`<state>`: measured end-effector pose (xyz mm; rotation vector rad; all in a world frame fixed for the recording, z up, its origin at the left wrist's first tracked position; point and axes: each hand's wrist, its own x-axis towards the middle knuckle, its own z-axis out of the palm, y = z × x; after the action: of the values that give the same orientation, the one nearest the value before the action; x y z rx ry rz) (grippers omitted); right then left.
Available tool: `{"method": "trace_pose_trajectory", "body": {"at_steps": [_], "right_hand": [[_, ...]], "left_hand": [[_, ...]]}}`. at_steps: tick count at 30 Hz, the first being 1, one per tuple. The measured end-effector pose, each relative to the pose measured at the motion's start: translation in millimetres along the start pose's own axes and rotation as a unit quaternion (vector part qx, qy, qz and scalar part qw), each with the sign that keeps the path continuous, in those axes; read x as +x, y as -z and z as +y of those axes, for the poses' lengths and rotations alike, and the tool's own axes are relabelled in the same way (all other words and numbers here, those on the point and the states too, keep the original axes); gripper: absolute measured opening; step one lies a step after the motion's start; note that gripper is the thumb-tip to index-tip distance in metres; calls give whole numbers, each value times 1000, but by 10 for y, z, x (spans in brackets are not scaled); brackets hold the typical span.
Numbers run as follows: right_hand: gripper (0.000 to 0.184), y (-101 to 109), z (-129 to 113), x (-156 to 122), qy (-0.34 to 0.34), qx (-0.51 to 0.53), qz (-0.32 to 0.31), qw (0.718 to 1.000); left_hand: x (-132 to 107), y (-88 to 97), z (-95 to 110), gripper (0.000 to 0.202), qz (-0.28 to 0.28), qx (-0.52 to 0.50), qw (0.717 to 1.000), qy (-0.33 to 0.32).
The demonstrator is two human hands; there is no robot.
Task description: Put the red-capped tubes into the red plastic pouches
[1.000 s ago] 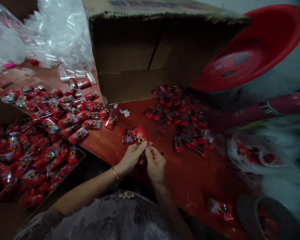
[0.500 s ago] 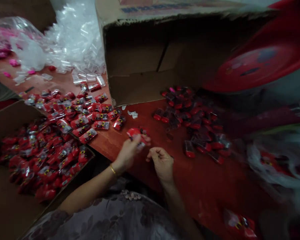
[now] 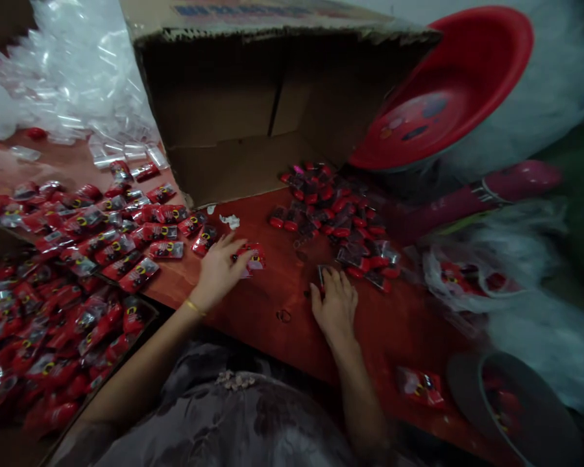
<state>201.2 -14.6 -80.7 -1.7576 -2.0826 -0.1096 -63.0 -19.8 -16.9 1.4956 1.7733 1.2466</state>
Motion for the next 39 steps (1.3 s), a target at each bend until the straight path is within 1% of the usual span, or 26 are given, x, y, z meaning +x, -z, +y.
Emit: {"method": "trace_pose_trajectory", "body": {"at_steps": [1, 3, 5, 6, 9, 14, 17, 20, 25, 28, 30, 32, 33, 35, 37, 38, 39], "right_hand": [[43, -8, -22, -43, 2, 7, 7, 1000], [43, -14, -31, -106, 2, 25, 24, 999], [42, -11, -21, -139, 2, 42, 43, 998], [40, -5, -24, -144, 2, 49, 52, 997], [34, 32, -117, -116, 19, 69, 73, 995], [22, 118, -482, -20, 87, 121, 90, 985], [20, 130, -617, -11, 96, 146, 86, 981], [20, 104, -626, -31, 96, 149, 90, 980], [20, 82, -575, -29, 88, 159, 103, 978], [20, 118, -596, -12, 82, 195, 102, 972], [21, 145, -638, 1, 60, 245, 81, 964], [24, 158, -703, 23, 8, 320, 41, 946], [26, 157, -742, 40, -24, 366, 15, 930], [28, 140, -823, 84, -85, 461, -36, 883], [29, 112, -889, 132, -128, 534, -68, 833], [29, 97, -909, 152, -143, 557, -75, 814], [30, 82, -920, 166, -156, 572, -74, 802]], "left_hand": [[4, -130, 13, 30, -37, 103, 993, -44], [29, -292, -10, 29, -98, 250, 958, -100], [46, -358, -64, 26, -134, 319, 931, -118], [45, -371, -90, 24, -141, 332, 924, -123], [-1, -394, -137, 22, -138, 335, 922, -139], [-104, -419, -128, 24, -121, 295, 935, -153], [-120, -402, -96, 24, -118, 295, 937, -145], [-107, -393, -82, 32, -120, 311, 933, -135], [-67, -429, -105, 27, -131, 321, 927, -142], [-62, -427, -83, 26, -116, 310, 935, -127], [-75, -411, -37, 26, -93, 288, 947, -106], [-97, -397, 29, 25, -71, 255, 960, -86], [-111, -395, 63, 25, -66, 235, 967, -79], [-139, -401, 125, 22, -67, 185, 978, -64], [-160, -414, 168, 23, -70, 108, 991, -47], [-167, -421, 180, 25, -66, 58, 996, -31], [-169, -428, 186, 28, -58, 1, 998, -10]]}}
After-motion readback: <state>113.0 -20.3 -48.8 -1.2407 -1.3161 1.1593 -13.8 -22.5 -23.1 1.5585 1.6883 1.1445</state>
